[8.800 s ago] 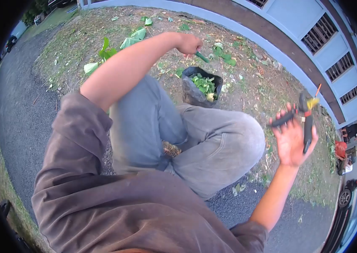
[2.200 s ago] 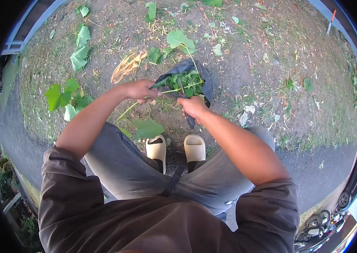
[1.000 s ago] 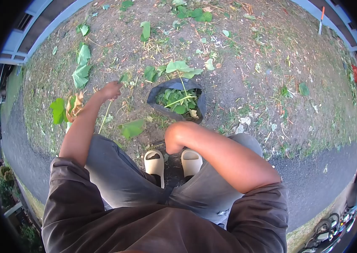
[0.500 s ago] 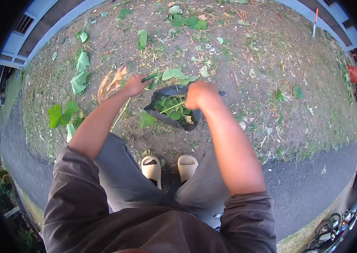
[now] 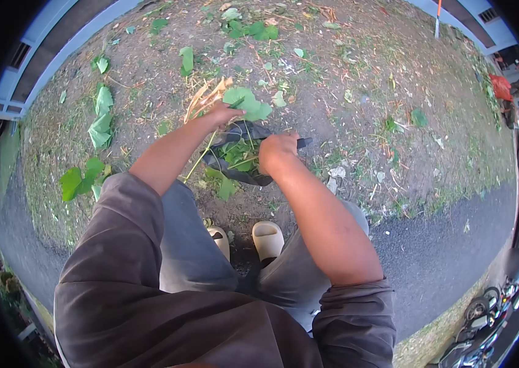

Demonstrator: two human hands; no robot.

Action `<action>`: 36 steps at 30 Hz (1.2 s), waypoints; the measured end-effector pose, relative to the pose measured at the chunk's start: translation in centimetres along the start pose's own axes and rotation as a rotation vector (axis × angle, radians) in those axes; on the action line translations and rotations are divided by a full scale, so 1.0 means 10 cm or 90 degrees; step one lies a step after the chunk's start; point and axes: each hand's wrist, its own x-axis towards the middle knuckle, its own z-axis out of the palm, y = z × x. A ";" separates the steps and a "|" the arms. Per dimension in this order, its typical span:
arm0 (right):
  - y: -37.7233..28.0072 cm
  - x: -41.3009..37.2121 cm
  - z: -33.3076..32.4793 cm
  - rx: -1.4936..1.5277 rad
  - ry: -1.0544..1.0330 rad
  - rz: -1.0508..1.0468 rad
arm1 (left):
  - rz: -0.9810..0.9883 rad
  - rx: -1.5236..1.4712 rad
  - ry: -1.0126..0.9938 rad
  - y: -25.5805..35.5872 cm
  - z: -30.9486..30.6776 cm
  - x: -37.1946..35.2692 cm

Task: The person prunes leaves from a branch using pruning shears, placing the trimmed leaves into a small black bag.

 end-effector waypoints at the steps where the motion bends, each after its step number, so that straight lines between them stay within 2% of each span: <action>1: 0.01 -0.03 0.02 -0.011 -0.002 -0.006 | -0.022 -0.077 -0.020 0.04 0.00 -0.03; 2: 0.03 -0.06 0.01 -0.008 -0.008 -0.004 | -0.044 -0.154 -0.039 0.13 0.00 -0.09; 4: 0.10 -0.09 -0.10 0.028 -0.051 -0.006 | -0.082 -0.104 -0.011 0.30 -0.10 -0.23; 5: 0.17 -0.08 -0.16 0.032 -0.049 -0.007 | -0.073 -0.164 -0.034 0.36 -0.18 -0.29; 7: 0.32 -0.09 -0.24 0.129 -0.013 0.007 | -0.079 -0.281 -0.063 0.49 -0.29 -0.55; 10: 0.36 -0.21 -0.47 0.152 0.057 -0.026 | -0.067 -0.333 -0.064 0.65 -0.45 -1.18; 12: 0.27 -0.18 -0.52 0.141 0.070 -0.051 | -0.057 -0.346 -0.016 0.64 -0.46 -1.49; 15: 0.13 -0.16 -0.60 0.140 0.145 -0.107 | -0.045 -0.462 0.078 0.62 -0.44 -1.83; 20: -0.17 -0.07 -0.66 0.086 0.171 -0.143 | -0.024 -0.370 0.199 0.45 -0.40 -2.13; 23: -0.27 0.00 -0.58 0.066 0.135 -0.147 | -0.050 -0.291 0.151 0.38 -0.38 -2.21; 26: -0.28 0.01 -0.49 0.070 0.152 -0.146 | -0.051 -0.367 0.129 0.26 -0.27 -2.14; 28: -0.25 0.05 -0.42 0.064 0.155 -0.143 | -0.054 -0.338 0.116 0.20 -0.24 -2.13; 30: -0.24 0.07 -0.35 0.059 0.163 -0.142 | -0.056 -0.220 0.138 0.22 -0.20 -2.09; 36: -0.22 0.01 -0.30 -0.006 0.149 -0.122 | -0.013 -0.137 0.100 0.23 -0.12 -1.91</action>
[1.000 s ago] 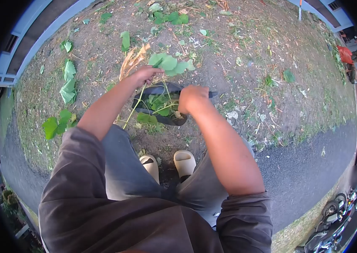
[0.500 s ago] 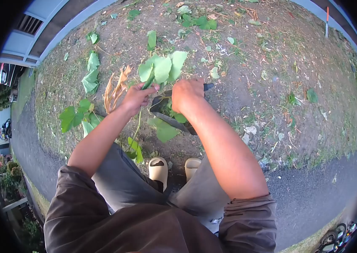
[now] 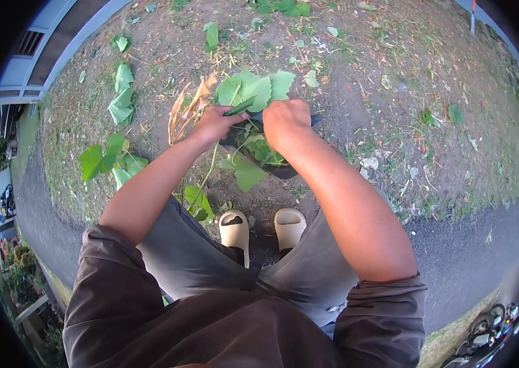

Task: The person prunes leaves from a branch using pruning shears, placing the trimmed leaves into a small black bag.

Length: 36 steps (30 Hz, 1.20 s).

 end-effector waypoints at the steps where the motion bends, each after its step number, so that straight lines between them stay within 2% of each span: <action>1: 0.02 -0.02 0.01 0.000 -0.002 0.009 | 0.007 0.002 -0.011 -0.01 0.00 0.04; 7: 0.16 -0.04 0.01 0.046 0.012 0.054 | 0.028 0.014 0.006 0.03 -0.06 0.20; 9: 0.25 -0.09 -0.11 0.031 -0.057 0.087 | 0.031 0.006 0.028 0.05 -0.11 0.21; 11: 0.35 -0.14 -0.19 0.048 -0.076 0.089 | 0.130 0.139 -0.032 0.04 -0.18 0.25; 15: 0.60 -0.18 -0.24 0.086 -0.098 0.082 | 0.109 0.139 -0.124 0.24 -0.27 0.13; 18: 0.75 -0.32 -0.37 0.133 -0.121 0.056 | 0.146 0.229 -0.180 0.25 -0.36 0.10; 20: 0.80 -0.36 -0.38 0.168 -0.132 0.044 | 0.222 0.368 -0.296 0.14 -0.38 0.10; 21: 0.83 -0.33 -0.37 0.160 -0.132 0.059 | 0.138 0.454 -0.329 0.08 -0.34 0.09; 22: 0.85 -0.30 -0.36 0.152 -0.133 0.075 | 0.138 0.453 -0.328 0.03 -0.29 0.06; 25: 0.78 -0.17 -0.27 0.131 -0.172 0.059 | 0.319 0.609 -0.204 -0.13 -0.19 -0.04; 26: 0.76 -0.13 -0.24 0.132 -0.172 0.057 | 0.317 0.611 -0.203 -0.07 -0.21 -0.04; 28: 0.71 -0.05 -0.17 0.113 -0.178 0.009 | 0.216 0.538 -0.298 0.08 -0.24 -0.04; 29: 0.68 -0.01 -0.13 0.117 -0.178 0.011 | 0.217 0.541 -0.301 0.06 -0.26 -0.02; 31: 0.58 0.06 -0.07 0.118 -0.192 -0.002 | 0.266 0.397 -0.163 0.02 -0.33 -0.05; 32: 0.52 0.08 -0.05 0.121 -0.195 -0.003 | 0.263 0.398 -0.165 0.06 -0.37 -0.06; 34: 0.37 0.14 -0.02 0.088 -0.261 0.023 | 0.051 0.186 -0.326 0.17 -0.49 -0.08; 36: 0.24 0.22 0.08 0.052 -0.295 0.027 | 0.071 0.181 -0.317 0.22 -0.56 -0.15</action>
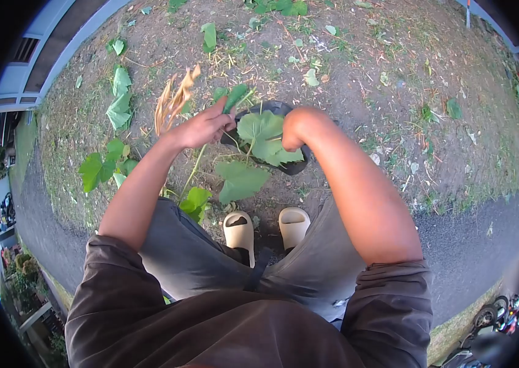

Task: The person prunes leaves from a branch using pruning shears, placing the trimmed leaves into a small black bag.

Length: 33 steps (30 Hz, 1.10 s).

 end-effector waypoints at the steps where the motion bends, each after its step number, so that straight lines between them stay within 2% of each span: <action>1: -0.05 0.07 0.06 -0.013 0.011 -0.002 | -0.024 -0.001 0.055 0.09 -0.01 -0.10; 3: -0.13 0.15 0.19 -0.034 0.054 -0.021 | -0.057 0.023 0.134 0.07 -0.08 -0.15; 4: -0.15 0.21 0.19 -0.039 0.058 -0.023 | -0.057 0.022 0.141 0.04 -0.15 -0.14; 6: -0.21 0.33 0.22 -0.077 -0.027 -0.029 | -0.019 -0.054 0.139 -0.03 -0.23 -0.18; 7: -0.17 0.15 0.12 -0.067 0.010 -0.098 | -0.018 -0.091 0.164 0.02 -0.21 -0.24; 8: -0.14 0.05 0.01 -0.073 0.010 -0.103 | -0.021 -0.095 0.170 0.05 -0.20 -0.28; 10: -0.09 -0.04 -0.15 0.074 -0.093 0.029 | -0.027 -0.122 0.196 0.07 -0.22 -0.36; 13: -0.05 0.02 -0.20 0.091 -0.141 -0.043 | -0.029 -0.128 0.191 0.07 -0.29 -0.46; 14: -0.09 0.04 -0.19 0.084 -0.140 -0.047 | -0.031 -0.132 0.197 0.08 -0.30 -0.51; 16: -0.23 0.16 -0.04 0.107 -0.076 -0.069 | -0.083 -0.181 0.105 0.11 -0.25 -0.60; 17: -0.33 0.31 0.10 0.023 -0.008 -0.113 | -0.086 -0.182 0.103 0.11 -0.21 -0.64; 20: -0.44 0.66 0.25 0.026 -0.049 -0.069 | -0.106 -0.131 0.081 0.05 -0.14 -0.73; 22: -0.44 0.99 0.35 0.003 -0.046 -0.086 | -0.092 0.013 0.080 -0.10 -0.09 -0.75; 23: -0.42 1.14 0.41 -0.010 -0.043 -0.078 | -0.004 0.086 0.126 -0.30 -0.04 -0.70; 24: -0.42 1.25 0.46 -0.022 -0.039 -0.069 | -0.008 0.085 0.132 -0.37 -0.02 -0.68; 26: -0.50 1.14 0.40 -0.073 -0.072 -0.077 | 0.008 0.101 0.274 -0.35 0.04 -0.64; 27: -0.48 1.07 0.37 -0.065 -0.090 -0.112 | 0.005 0.102 0.277 -0.34 0.07 -0.63; 28: -0.49 0.89 0.24 -0.058 -0.108 -0.147 | -0.042 0.104 0.288 -0.24 0.13 -0.64; 29: -0.48 0.73 0.08 0.063 -0.230 -0.066 | -0.092 0.101 0.299 -0.18 0.21 -0.64; 30: -0.41 0.94 0.17 0.153 -0.254 -0.038 | -0.098 0.095 0.305 -0.17 0.29 -0.61; 33: -0.32 0.71 -0.07 0.160 -0.328 -0.097 | -0.141 0.219 0.339 -0.23 0.52 -0.43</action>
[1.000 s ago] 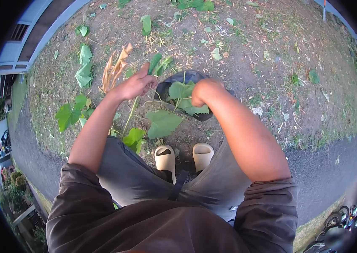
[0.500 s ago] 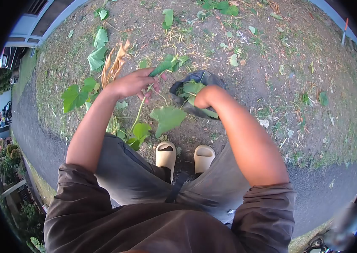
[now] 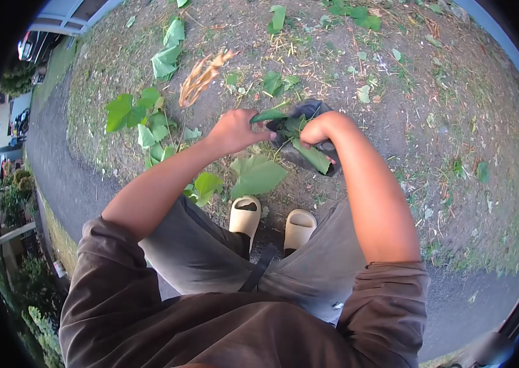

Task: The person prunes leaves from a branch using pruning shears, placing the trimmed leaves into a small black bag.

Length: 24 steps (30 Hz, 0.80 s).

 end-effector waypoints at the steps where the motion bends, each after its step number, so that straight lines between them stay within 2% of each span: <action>1: -0.01 -0.18 0.02 0.005 0.011 0.013 | -0.006 -0.006 0.001 0.02 0.07 0.06; 4: 0.07 -0.27 0.12 0.011 0.047 0.028 | -0.040 0.045 0.038 0.04 0.23 0.26; 7: 0.15 -0.32 0.21 0.039 0.082 0.028 | 0.004 0.101 0.036 -0.18 0.58 0.54; 9: 0.23 -0.25 0.23 0.069 0.070 -0.023 | 0.234 0.292 0.389 -0.48 0.99 0.75; 10: 0.23 -0.27 0.25 0.072 0.069 -0.022 | 0.091 0.125 0.131 -0.13 0.60 0.57; 12: 0.17 -0.34 0.24 0.058 0.163 -0.066 | 0.096 0.077 0.110 -0.04 0.49 0.58; 15: 0.18 -0.30 0.24 -0.023 0.152 -0.011 | 0.114 0.023 0.084 -0.01 0.43 0.59; 19: 0.24 0.06 0.27 -0.023 0.111 0.066 | 0.108 0.062 0.134 -0.16 0.40 0.57; 22: 0.19 0.04 0.28 -0.014 0.158 0.037 | 0.069 0.078 0.127 -0.16 0.33 0.50; 24: 0.20 -0.12 0.18 0.017 0.165 0.029 | 0.041 0.065 0.045 0.01 0.20 0.41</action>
